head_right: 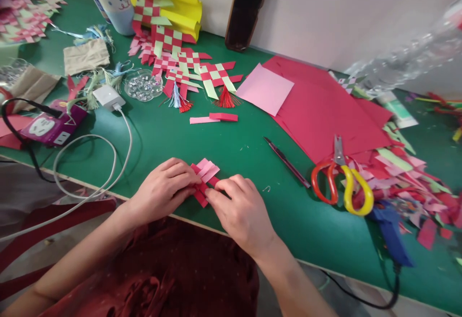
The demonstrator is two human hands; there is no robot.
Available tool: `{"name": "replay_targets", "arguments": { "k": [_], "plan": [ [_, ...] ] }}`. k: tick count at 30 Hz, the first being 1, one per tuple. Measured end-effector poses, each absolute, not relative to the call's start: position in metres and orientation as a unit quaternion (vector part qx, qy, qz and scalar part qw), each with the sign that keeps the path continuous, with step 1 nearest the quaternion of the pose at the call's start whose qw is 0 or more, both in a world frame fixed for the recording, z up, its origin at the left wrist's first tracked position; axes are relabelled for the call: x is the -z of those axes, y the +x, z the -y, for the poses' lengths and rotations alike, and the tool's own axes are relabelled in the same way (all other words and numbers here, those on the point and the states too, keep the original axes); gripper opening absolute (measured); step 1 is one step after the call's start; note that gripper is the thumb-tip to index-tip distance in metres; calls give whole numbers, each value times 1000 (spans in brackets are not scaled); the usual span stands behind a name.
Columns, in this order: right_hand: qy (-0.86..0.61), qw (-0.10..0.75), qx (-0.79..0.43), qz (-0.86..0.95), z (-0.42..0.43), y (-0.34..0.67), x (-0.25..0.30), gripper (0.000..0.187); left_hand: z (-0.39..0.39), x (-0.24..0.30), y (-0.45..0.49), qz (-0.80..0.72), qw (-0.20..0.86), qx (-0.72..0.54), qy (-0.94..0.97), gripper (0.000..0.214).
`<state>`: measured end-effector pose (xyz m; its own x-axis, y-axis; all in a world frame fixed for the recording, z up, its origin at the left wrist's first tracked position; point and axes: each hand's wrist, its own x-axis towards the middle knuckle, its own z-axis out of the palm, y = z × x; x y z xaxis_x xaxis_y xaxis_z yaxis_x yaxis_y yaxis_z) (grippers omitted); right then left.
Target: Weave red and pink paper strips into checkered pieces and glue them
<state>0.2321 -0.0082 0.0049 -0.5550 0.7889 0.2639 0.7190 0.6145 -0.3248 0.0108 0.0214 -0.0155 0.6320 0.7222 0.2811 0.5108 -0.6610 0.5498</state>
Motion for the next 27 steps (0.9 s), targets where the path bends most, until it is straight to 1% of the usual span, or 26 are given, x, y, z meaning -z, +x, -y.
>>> {"name": "replay_targets", "arguments": {
  "k": [4, 11, 14, 15, 17, 19, 21, 24, 27],
  "plan": [
    [-431, 231, -117, 864, 8, 234, 5, 17, -22, 14, 13, -351, 206, -245, 880, 14],
    [-423, 249, -166, 855, 8, 237, 1, 16, -19, 12, 14, -362, 189, -233, 883, 18],
    [-481, 283, -158, 815, 0, 237, -2, 17, -19, 11, 15, -362, 190, -239, 881, 16],
    [-512, 284, -136, 799, -3, 237, -1, 18, -20, 10, 16, -361, 191, -240, 881, 15],
    [-562, 258, -94, 780, -11, 234, 0, 21, -21, 9, 17, -359, 193, -237, 882, 16],
    [-585, 221, -89, 775, -17, 229, 1, 24, -23, 9, 19, -365, 188, -226, 883, 18],
    [-594, 204, -105, 771, -20, 224, 2, 19, -23, 9, 22, -380, 177, -210, 883, 21],
    [-600, 210, -123, 762, -19, 218, 2, 8, -23, 10, 24, -402, 172, -193, 878, 21],
    [-594, 231, -142, 757, -14, 220, 2, 6, -22, 11, 25, -412, 180, -192, 872, 20]
  ]
}}
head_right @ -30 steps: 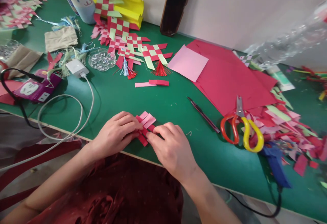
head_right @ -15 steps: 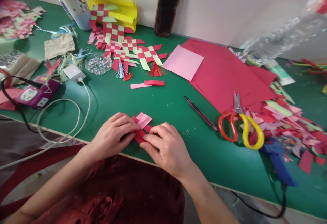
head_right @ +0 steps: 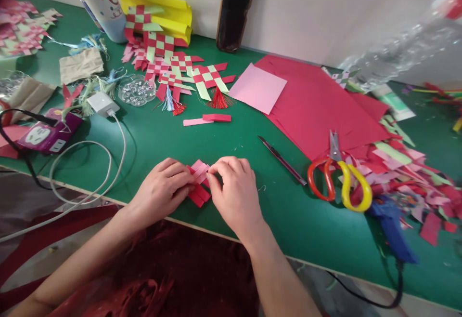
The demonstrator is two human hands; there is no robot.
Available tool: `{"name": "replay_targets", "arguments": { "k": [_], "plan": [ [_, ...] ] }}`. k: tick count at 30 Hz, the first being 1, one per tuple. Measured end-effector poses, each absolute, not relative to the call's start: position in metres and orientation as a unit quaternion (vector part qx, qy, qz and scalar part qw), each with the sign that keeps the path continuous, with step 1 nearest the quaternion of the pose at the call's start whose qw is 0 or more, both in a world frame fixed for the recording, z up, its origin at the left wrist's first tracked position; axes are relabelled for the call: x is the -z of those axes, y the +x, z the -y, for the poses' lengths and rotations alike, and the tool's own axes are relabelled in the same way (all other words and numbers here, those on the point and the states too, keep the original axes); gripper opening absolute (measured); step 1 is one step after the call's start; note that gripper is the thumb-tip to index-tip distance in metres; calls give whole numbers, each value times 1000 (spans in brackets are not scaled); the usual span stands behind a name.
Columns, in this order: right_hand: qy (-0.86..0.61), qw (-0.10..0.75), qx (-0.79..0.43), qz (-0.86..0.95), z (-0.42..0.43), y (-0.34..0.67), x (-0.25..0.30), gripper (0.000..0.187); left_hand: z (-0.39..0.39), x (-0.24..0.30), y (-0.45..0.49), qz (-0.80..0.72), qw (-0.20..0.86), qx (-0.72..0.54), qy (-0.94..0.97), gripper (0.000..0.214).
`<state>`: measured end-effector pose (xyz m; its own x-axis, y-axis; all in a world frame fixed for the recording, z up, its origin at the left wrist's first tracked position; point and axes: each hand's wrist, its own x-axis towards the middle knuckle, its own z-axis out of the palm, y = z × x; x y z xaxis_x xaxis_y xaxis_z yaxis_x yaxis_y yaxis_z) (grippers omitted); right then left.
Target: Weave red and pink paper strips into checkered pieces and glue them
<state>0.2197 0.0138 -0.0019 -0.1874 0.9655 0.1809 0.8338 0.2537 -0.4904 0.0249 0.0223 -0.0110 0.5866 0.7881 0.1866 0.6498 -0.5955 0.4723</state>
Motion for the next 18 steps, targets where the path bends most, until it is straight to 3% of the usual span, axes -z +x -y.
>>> {"name": "replay_targets", "arguments": {
  "k": [12, 18],
  "plan": [
    [-510, 316, -155, 785, 11, 219, -7, 4, -22, 11, 24, -411, 205, -209, 863, 19],
    [-559, 248, -112, 783, 6, 232, 0, 5, -21, 15, 23, -401, 206, -218, 866, 21]
  ]
}}
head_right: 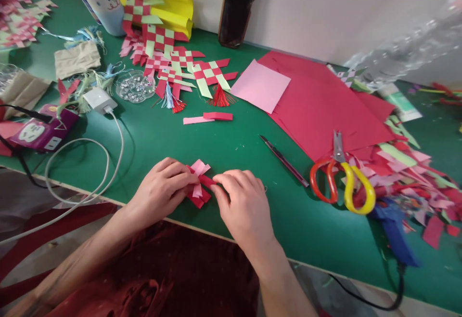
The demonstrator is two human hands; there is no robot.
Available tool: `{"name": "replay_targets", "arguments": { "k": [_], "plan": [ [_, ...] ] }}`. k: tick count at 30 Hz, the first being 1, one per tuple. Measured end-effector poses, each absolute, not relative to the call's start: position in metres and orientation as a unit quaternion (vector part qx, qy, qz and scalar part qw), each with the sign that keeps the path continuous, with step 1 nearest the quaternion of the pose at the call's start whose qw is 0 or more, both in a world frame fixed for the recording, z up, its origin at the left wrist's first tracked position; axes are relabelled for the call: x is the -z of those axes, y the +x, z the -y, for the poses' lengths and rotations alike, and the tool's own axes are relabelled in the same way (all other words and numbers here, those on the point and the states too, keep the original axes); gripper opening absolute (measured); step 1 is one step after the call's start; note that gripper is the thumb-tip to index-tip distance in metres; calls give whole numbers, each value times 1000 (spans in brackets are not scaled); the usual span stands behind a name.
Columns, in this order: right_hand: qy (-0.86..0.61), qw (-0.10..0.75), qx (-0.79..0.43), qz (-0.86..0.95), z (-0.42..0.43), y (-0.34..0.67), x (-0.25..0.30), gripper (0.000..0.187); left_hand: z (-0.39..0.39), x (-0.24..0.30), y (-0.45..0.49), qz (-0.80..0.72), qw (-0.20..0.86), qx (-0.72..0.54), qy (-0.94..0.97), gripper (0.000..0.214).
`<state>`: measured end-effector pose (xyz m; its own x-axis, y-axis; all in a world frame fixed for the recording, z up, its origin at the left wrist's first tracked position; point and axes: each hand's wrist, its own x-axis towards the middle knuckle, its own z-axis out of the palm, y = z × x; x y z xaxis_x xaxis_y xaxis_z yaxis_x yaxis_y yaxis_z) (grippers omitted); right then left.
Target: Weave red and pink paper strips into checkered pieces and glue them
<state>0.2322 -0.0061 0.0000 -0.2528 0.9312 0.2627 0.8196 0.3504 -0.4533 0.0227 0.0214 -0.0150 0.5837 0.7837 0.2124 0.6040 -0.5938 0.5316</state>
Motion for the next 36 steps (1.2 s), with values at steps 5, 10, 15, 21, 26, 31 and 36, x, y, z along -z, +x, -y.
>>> {"name": "replay_targets", "arguments": {
  "k": [5, 10, 15, 21, 26, 31, 36],
  "plan": [
    [-589, 190, -117, 777, 7, 227, 3, 7, -22, 14, 22, -400, 209, -217, 866, 18],
    [-615, 153, -114, 765, 7, 221, 1, 6, -22, 14, 22, -402, 203, -209, 868, 20],
    [-619, 155, -123, 760, 6, 219, 0, 6, -22, 14, 22, -401, 197, -219, 868, 19],
    [-600, 208, -166, 754, 5, 217, -4, 8, -21, 16, 21, -397, 196, -226, 867, 19],
    [-605, 236, -230, 725, -1, 214, -13, 11, -22, 19, 20, -393, 197, -237, 867, 23],
    [-621, 247, -337, 663, -8, 210, -19, 7, -22, 20, 20, -390, 191, -242, 868, 24],
    [-611, 259, -387, 641, -15, 210, -18, 15, -22, 19, 20, -390, 184, -236, 871, 19]
  ]
}}
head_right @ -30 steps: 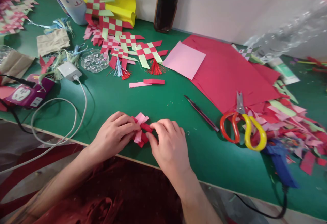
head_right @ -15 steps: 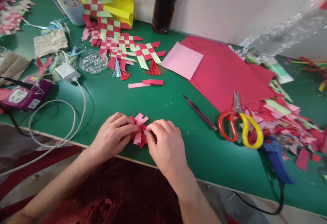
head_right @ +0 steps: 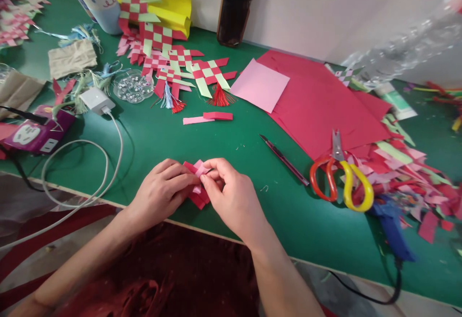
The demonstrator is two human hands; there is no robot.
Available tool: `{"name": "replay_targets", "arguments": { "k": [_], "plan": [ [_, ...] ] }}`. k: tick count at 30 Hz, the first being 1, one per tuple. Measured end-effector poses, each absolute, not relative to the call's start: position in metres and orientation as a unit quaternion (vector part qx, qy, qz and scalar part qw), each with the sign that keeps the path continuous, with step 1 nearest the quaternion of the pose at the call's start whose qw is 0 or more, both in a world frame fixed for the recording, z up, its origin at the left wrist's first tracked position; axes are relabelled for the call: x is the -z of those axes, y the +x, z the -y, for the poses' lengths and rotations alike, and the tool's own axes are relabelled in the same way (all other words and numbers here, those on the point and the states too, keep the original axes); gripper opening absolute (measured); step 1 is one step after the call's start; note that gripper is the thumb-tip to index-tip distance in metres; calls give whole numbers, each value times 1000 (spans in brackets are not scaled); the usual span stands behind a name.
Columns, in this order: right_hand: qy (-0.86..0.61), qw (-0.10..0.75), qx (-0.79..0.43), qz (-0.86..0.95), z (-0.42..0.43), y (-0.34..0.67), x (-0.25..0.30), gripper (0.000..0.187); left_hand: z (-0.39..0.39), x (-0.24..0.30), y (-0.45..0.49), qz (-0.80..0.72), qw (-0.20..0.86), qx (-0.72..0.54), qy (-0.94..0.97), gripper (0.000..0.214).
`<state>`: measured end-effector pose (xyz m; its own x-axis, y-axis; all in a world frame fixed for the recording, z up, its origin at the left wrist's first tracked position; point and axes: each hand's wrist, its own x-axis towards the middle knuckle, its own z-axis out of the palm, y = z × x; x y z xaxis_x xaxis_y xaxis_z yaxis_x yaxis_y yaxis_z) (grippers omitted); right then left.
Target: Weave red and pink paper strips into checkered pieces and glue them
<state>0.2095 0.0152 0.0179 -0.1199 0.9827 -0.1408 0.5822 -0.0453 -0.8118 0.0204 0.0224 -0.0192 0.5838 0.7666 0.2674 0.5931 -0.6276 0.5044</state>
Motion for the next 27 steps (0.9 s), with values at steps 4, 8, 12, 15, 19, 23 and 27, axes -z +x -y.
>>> {"name": "replay_targets", "arguments": {
  "k": [4, 8, 12, 15, 19, 23, 27],
  "plan": [
    [-584, 264, -385, 664, -18, 211, -21, 18, -23, 20, 21, -401, 186, -231, 867, 12],
    [-558, 244, -387, 693, -15, 215, -24, 27, -22, 20, 22, -411, 192, -242, 857, 11],
    [-553, 232, -360, 714, -9, 217, -22, 43, -21, 20, 22, -423, 202, -254, 846, 20],
    [-555, 239, -352, 715, -6, 215, -19, 42, -21, 20, 23, -426, 196, -252, 847, 27],
    [-566, 251, -365, 695, -4, 212, -17, 38, -21, 21, 22, -417, 185, -240, 857, 33],
    [-592, 258, -349, 679, -4, 210, -14, 39, -21, 22, 21, -414, 177, -229, 863, 42],
    [-615, 265, -298, 680, -4, 210, -8, 40, -21, 21, 22, -419, 182, -225, 861, 41]
  ]
}}
